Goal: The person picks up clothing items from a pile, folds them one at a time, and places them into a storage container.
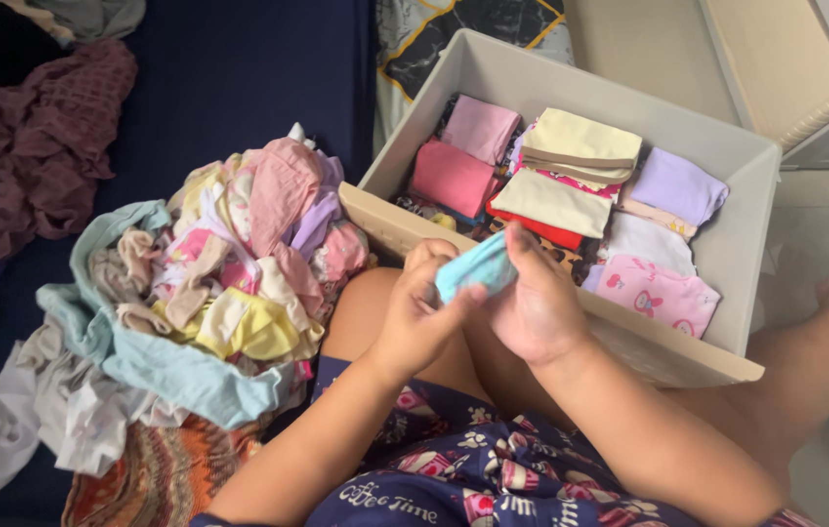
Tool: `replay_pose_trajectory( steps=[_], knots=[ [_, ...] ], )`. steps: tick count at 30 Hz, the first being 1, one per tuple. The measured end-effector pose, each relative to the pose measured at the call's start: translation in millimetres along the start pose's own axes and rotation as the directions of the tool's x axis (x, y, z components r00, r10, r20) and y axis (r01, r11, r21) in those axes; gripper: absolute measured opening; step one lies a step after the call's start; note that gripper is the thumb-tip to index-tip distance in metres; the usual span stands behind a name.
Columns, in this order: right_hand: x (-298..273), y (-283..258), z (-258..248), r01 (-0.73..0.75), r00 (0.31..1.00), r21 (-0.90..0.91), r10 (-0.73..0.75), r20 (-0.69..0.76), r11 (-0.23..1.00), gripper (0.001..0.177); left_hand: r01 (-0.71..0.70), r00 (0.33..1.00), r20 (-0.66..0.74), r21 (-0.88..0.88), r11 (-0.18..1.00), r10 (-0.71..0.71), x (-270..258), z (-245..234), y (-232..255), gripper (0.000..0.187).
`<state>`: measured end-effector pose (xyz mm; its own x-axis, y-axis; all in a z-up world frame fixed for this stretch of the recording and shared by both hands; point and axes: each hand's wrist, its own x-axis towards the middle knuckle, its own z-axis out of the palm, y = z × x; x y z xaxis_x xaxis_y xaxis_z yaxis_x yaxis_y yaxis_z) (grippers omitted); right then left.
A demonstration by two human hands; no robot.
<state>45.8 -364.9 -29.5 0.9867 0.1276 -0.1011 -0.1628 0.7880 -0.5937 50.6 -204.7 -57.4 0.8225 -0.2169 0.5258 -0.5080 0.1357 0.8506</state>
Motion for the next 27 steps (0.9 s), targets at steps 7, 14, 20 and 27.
replay_pose_trajectory(
  steps=[7, 14, 20, 27],
  knots=[
    [60.1, -21.5, -13.2, 0.479, 0.877, -0.715, -0.237, 0.418, 0.51, 0.019, 0.328, 0.823, -0.153, -0.659, 0.677, -0.547, 73.8, 9.8, -45.4, 0.018],
    [154.1, -50.7, -17.8, 0.697, 0.676, -0.687, -0.507, 0.535, 0.205, 0.024, 0.089, 0.711, -0.221, -0.913, 0.397, -0.667, 158.3, 17.8, -74.1, 0.023],
    [201.8, -50.1, -29.8, 0.243, 0.952, -0.575, -0.079, 0.295, 0.781, 0.025, -0.06, 0.914, -0.31, -0.744, 0.665, -0.263, 161.2, -0.9, -115.6, 0.019],
    [213.8, -37.5, -44.3, -0.174, 0.972, -0.189, 0.2, 0.127, 0.966, 0.025, 0.231, 0.866, -0.238, -0.589, 0.775, -0.439, 150.2, -18.7, -121.4, 0.004]
  ],
)
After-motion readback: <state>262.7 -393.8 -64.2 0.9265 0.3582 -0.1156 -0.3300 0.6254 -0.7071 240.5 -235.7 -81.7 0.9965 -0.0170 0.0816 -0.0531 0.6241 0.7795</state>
